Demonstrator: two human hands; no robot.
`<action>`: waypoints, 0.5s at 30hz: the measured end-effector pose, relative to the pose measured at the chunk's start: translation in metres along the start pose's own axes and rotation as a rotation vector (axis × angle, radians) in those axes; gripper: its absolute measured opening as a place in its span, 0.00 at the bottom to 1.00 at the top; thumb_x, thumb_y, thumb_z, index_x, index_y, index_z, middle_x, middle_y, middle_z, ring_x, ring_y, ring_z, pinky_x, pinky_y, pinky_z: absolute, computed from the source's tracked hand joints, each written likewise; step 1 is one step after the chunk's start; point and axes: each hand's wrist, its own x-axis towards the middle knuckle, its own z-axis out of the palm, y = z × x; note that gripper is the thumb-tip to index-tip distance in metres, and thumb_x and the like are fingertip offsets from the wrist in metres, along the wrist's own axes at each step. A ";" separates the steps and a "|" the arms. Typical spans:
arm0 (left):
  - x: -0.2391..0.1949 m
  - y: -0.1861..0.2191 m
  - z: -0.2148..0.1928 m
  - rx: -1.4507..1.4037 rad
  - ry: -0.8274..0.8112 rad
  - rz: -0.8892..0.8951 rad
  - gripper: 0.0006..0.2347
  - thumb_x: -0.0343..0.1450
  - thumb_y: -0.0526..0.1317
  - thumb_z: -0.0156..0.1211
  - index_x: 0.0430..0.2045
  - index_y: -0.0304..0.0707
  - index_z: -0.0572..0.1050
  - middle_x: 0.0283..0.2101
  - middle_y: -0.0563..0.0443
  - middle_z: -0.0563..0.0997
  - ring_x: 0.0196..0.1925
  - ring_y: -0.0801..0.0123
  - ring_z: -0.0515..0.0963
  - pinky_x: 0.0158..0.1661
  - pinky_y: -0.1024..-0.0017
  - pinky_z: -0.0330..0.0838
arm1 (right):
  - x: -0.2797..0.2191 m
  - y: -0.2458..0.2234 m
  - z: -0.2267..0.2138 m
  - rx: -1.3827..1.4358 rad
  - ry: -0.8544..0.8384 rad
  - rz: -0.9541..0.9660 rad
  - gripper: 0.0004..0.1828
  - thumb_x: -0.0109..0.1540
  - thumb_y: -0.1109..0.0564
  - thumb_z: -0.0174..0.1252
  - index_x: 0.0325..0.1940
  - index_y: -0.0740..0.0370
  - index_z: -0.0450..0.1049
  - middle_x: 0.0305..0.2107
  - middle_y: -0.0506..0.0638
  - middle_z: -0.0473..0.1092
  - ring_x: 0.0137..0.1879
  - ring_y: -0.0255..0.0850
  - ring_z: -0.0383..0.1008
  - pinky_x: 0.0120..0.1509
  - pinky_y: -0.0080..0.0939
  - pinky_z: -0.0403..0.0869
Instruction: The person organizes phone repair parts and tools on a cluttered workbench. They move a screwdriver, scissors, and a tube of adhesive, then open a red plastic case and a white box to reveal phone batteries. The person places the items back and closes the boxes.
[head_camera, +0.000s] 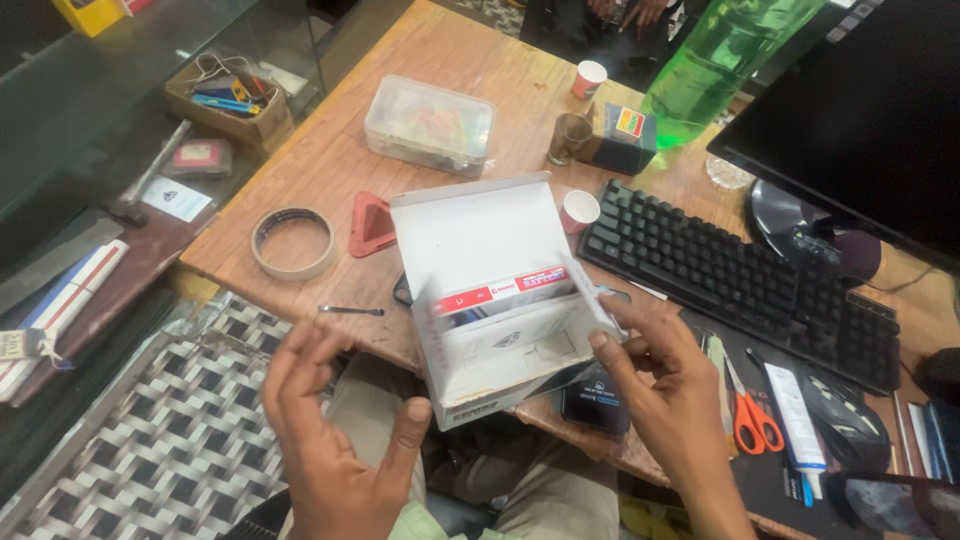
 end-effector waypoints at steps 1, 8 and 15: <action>-0.001 -0.003 0.002 -0.160 -0.053 -0.075 0.31 0.68 0.50 0.67 0.62 0.34 0.62 0.67 0.33 0.62 0.71 0.49 0.63 0.64 0.56 0.60 | -0.001 0.001 0.001 -0.018 0.005 -0.083 0.22 0.61 0.56 0.64 0.60 0.54 0.79 0.34 0.48 0.65 0.36 0.31 0.68 0.40 0.30 0.70; 0.001 -0.014 0.015 -0.298 -0.376 -0.103 0.21 0.71 0.44 0.66 0.58 0.40 0.72 0.75 0.31 0.62 0.77 0.47 0.63 0.69 0.54 0.59 | -0.004 0.007 0.002 0.004 -0.046 -0.113 0.24 0.61 0.57 0.64 0.62 0.54 0.77 0.37 0.46 0.67 0.37 0.31 0.68 0.42 0.30 0.70; 0.023 -0.012 0.022 -0.230 -0.485 0.010 0.36 0.55 0.47 0.81 0.55 0.40 0.67 0.66 0.33 0.62 0.69 0.46 0.65 0.63 0.52 0.62 | -0.011 0.014 0.005 0.005 -0.129 -0.011 0.38 0.56 0.60 0.71 0.72 0.52 0.71 0.32 0.49 0.73 0.37 0.31 0.73 0.45 0.33 0.74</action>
